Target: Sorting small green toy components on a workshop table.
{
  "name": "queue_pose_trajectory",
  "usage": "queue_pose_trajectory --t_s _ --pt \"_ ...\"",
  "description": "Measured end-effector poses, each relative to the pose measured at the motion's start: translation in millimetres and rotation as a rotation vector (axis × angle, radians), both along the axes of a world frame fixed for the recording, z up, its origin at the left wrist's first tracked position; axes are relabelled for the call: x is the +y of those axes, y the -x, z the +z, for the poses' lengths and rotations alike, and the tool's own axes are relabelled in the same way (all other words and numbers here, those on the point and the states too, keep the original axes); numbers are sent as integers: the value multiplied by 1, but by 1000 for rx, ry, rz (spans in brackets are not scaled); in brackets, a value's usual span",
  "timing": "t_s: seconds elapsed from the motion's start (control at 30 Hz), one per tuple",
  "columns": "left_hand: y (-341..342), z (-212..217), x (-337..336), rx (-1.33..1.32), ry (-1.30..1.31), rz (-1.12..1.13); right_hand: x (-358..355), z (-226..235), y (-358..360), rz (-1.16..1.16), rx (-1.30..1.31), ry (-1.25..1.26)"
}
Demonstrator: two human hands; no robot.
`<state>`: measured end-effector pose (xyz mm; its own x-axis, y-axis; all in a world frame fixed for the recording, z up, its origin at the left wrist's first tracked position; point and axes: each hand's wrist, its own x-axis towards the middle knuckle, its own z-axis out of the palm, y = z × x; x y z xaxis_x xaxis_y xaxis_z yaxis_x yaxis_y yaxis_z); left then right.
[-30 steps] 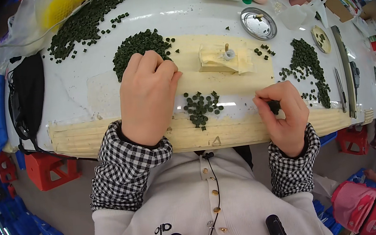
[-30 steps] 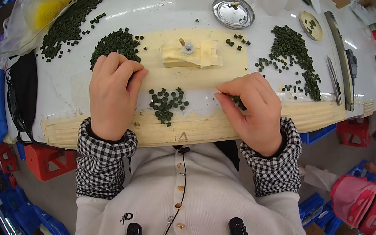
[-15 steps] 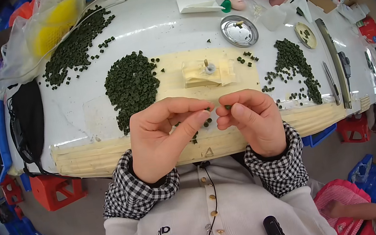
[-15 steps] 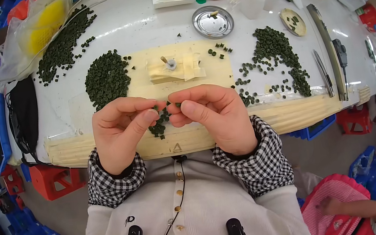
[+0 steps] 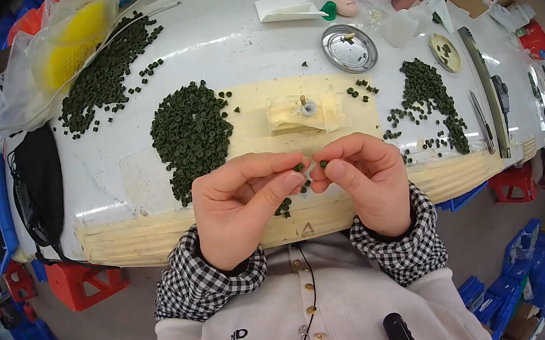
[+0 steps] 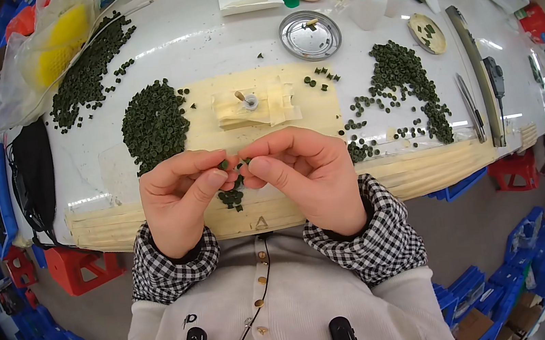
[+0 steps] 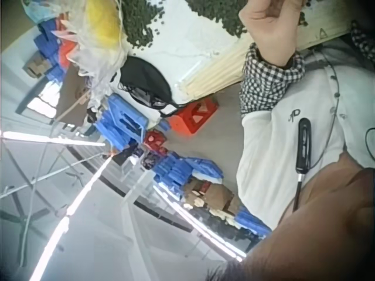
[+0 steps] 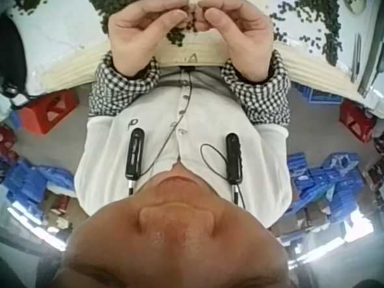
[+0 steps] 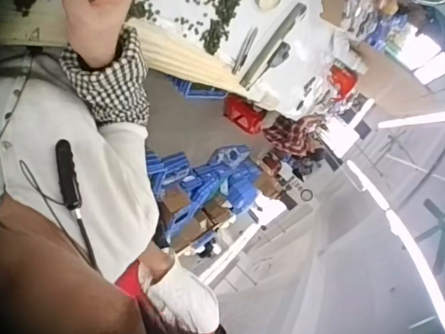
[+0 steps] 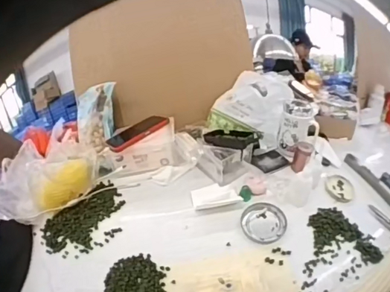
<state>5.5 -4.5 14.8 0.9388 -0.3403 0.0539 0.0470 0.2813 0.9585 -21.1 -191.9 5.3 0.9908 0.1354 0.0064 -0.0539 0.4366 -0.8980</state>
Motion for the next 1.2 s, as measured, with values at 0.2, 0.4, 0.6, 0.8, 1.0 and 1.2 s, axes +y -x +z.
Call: queue_pose_trajectory --t_s 0.2,0.4,0.6,0.8,1.0,1.2 --pt "0 0 -1 -44 -24 -2 10 2 -3 -156 -200 293" --pt "3 -5 1 -4 50 -18 12 2 -2 -201 -260 390" --pt "3 -4 0 -49 8 7 14 4 1 -238 -230 427" --pt "2 -3 0 68 70 -32 14 4 2 -265 -293 530" --pt "2 -2 1 71 100 -1 14 9 2 -243 -431 645" --pt "5 -5 0 -192 -141 149 16 7 3 -188 -441 650"
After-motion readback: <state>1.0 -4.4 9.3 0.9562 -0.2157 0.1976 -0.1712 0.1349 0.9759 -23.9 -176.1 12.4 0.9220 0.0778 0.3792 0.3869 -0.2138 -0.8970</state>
